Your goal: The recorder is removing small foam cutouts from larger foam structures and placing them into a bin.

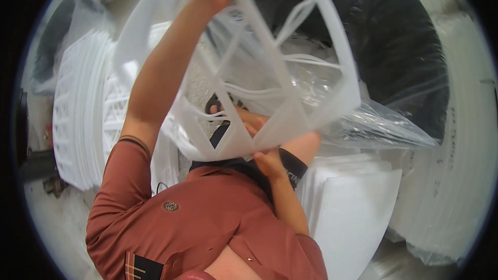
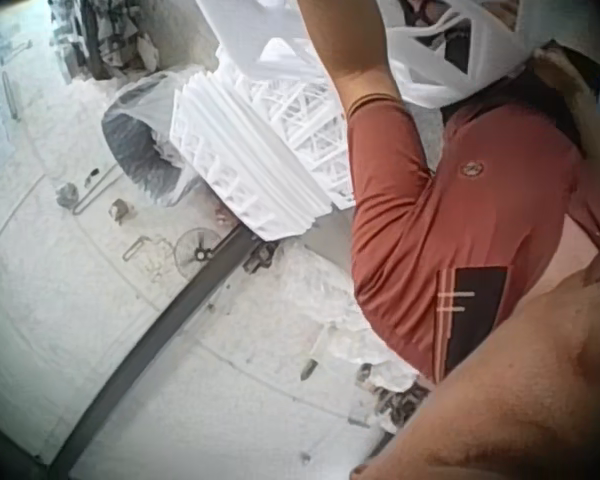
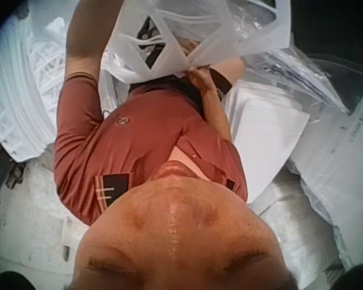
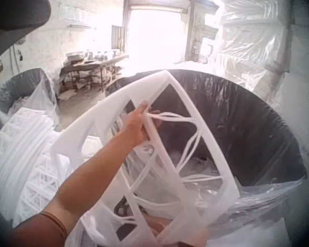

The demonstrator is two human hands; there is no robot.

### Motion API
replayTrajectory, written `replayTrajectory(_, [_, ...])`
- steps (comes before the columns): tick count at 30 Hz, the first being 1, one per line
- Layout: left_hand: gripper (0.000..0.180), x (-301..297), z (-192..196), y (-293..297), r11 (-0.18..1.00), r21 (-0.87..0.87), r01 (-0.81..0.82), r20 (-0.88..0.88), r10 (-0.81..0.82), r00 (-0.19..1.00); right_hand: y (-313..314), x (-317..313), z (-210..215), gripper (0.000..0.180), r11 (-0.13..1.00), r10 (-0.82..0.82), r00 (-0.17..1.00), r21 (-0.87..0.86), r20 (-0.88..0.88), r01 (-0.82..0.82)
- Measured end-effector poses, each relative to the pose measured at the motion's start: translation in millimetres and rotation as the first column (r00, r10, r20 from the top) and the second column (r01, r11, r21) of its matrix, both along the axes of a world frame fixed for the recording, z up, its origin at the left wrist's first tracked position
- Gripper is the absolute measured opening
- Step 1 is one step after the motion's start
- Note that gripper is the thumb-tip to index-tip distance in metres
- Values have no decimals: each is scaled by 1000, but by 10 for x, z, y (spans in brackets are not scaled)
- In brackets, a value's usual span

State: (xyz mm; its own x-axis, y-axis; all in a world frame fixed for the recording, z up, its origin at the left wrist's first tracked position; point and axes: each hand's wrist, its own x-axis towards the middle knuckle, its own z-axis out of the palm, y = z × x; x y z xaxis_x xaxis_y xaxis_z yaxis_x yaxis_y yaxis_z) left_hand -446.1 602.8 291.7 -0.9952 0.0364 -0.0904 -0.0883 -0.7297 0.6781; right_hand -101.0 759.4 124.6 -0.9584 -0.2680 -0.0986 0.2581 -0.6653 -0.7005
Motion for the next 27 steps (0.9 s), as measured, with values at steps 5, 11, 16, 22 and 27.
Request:
replayTrajectory(5, [53, 1168, 246, 165, 146, -459, -876, -888, -33, 459, 39, -183, -91, 52, 944, -300, 930, 209, 211, 257])
replayTrajectory(11, [30, 3119, -430, -440, 461, -694, 553, -243, -873, 423, 452, -632, 394, 38, 897, -422, 888, 227, 185, 379])
replayTrajectory(16, [79, 3534, -2065, -972, 711, 227, 665, 191, -702, 686, 657, -691, 729, 45, 909, -409, 901, -24, 142, 416])
replayTrajectory(22, [97, 3160, -2711, -1167, 727, 656, -203, 308, -12, 951, 1005, -480, 708, 50, 910, -414, 909, 23, 48, 413])
replayTrajectory(27, [85, 2769, -3085, -1808, 749, 474, -462, 382, 298, 875, 948, -322, 1081, 70, 464, -824, 558, 456, -92, 760])
